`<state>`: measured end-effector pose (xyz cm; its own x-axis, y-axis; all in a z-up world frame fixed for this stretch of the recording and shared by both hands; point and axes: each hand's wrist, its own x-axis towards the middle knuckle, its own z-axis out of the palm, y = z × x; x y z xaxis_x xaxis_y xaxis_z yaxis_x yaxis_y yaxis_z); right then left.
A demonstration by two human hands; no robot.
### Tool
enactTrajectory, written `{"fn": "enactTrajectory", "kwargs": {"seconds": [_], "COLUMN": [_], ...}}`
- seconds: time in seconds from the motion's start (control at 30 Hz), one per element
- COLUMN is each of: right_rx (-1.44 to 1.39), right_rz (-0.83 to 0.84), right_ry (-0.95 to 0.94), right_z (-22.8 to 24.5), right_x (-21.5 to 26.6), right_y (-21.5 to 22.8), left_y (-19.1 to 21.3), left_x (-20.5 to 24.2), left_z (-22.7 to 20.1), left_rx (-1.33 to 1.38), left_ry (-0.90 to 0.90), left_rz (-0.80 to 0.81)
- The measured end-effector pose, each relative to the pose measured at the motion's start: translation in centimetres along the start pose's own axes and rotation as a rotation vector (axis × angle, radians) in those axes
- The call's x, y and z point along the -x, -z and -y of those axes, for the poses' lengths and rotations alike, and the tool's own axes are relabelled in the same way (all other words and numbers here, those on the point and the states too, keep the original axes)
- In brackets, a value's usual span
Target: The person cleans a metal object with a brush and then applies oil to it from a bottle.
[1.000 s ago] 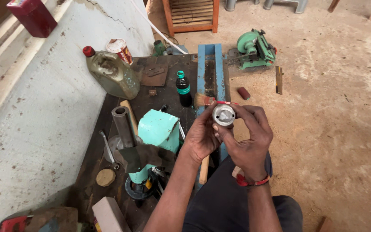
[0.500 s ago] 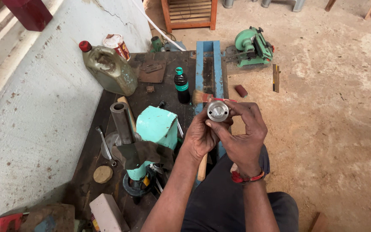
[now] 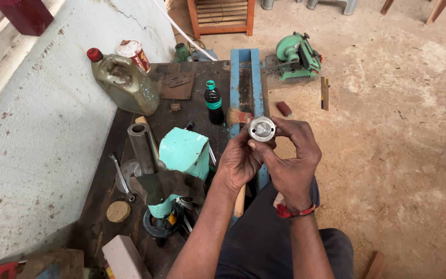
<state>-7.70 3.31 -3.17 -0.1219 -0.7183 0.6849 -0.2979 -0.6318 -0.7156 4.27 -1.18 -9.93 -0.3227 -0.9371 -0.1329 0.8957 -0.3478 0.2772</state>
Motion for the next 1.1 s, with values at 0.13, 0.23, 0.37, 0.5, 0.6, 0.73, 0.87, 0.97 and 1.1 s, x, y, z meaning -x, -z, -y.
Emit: {"fn": "enactTrajectory", "kwargs": {"seconds": [0.13, 0.23, 0.37, 0.5, 0.6, 0.73, 0.87, 0.97, 1.1], "right_rx": [-0.045, -0.063, -0.094, -0.125, -0.099, -0.107, -0.125, -0.131, -0.105], "right_rz": [0.011, 0.018, 0.027, 0.039, 0.052, 0.066, 0.061, 0.060, 0.070], "right_ry": [0.000, -0.004, 0.010, 0.009, 0.026, 0.013, -0.008, -0.016, -0.007], "right_z": [0.0, 0.0, -0.1, -0.4, -0.4, -0.4, -0.7, -1.1, -1.6], "right_x": [0.0, 0.0, 0.1, 0.3, 0.3, 0.2, 0.4, 0.6, 0.9], "right_y": [-0.1, 0.1, 0.0, 0.1, 0.3, 0.3, 0.4, 0.5, 0.6], "left_y": [0.1, 0.1, -0.3, -0.1, -0.2, -0.4, -0.3, -0.2, -0.2], "left_x": [0.1, 0.1, 0.3, 0.3, 0.3, 0.4, 0.3, 0.3, 0.3], "left_z": [-0.1, -0.3, -0.4, -0.4, -0.4, -0.5, -0.6, -0.5, -0.5], "left_rx": [0.097, 0.097, -0.003, 0.022, 0.014, 0.032, 0.018, -0.023, -0.047], "left_ry": [0.007, 0.010, -0.016, -0.012, -0.005, -0.010, -0.003, -0.020, -0.023], "left_rz": [0.051, 0.049, -0.029, 0.039, 0.009, -0.009, -0.035, 0.021, -0.070]}}
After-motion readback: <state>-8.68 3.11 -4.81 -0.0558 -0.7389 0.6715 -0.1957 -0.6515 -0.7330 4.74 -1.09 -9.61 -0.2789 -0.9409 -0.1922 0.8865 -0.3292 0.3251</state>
